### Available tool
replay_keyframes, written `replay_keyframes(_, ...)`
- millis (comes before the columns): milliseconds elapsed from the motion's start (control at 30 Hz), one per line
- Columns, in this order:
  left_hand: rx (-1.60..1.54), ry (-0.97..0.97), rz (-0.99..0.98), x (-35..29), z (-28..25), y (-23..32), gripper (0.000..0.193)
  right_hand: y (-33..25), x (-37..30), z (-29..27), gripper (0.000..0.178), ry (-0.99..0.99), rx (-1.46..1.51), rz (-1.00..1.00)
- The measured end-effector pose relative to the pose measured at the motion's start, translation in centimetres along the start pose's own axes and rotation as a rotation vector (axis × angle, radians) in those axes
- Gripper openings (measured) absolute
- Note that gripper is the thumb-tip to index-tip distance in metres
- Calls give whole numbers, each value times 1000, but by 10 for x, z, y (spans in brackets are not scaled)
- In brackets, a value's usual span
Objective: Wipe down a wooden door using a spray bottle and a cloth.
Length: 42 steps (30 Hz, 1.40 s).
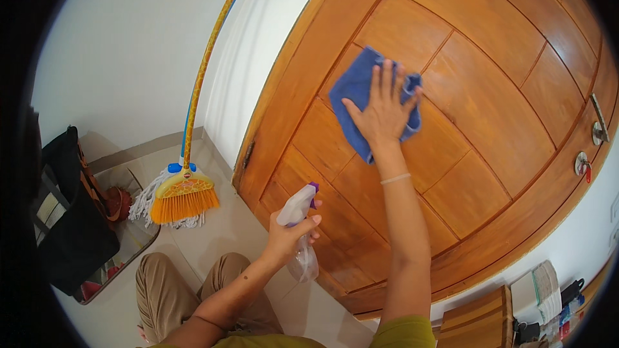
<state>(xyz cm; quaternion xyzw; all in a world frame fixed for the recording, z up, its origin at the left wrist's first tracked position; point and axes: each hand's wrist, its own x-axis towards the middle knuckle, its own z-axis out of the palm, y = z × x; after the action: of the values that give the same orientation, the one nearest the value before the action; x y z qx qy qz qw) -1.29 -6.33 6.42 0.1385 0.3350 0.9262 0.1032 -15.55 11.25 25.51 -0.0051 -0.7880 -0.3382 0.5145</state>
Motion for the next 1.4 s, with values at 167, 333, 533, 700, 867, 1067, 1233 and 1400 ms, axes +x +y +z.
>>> replay_keyframes(167, -15, -39, -24, -10, 12, -1, 40, 75, -53, -47, 97, 165, -119, 161)
replay_keyframes(333, -25, -88, -67, -18, 21, -9, 39, 151, -122, -95, 94, 112, -352, 431)
replay_keyframes(533, -37, -122, -82, -13, 20, -14, 39, 158, -122, -90, 92, 233, -233, 369)
replay_keyframes(700, -53, -100, -93, -4, 18, -14, 38, 107, -77, -70, 93, 163, -182, 381)
replay_keyframes(867, -49, -58, -104, 7, 16, -13, 40, 65, -35, -33, 93, 169, -119, 308)
replay_keyframes(1067, -13, -80, -76, 14, 7, -19, 60, 9, 11, -2, 93, 99, 41, 205)
replay_keyframes(1233, 49, -106, -45, 7, 20, -9, 62, -18, 30, 15, 95, 17, 93, 104)
replay_keyframes(1400, 61, -142, 29, -11, 41, 10, 47, -1, 7, 4, 94, -31, 116, 22)
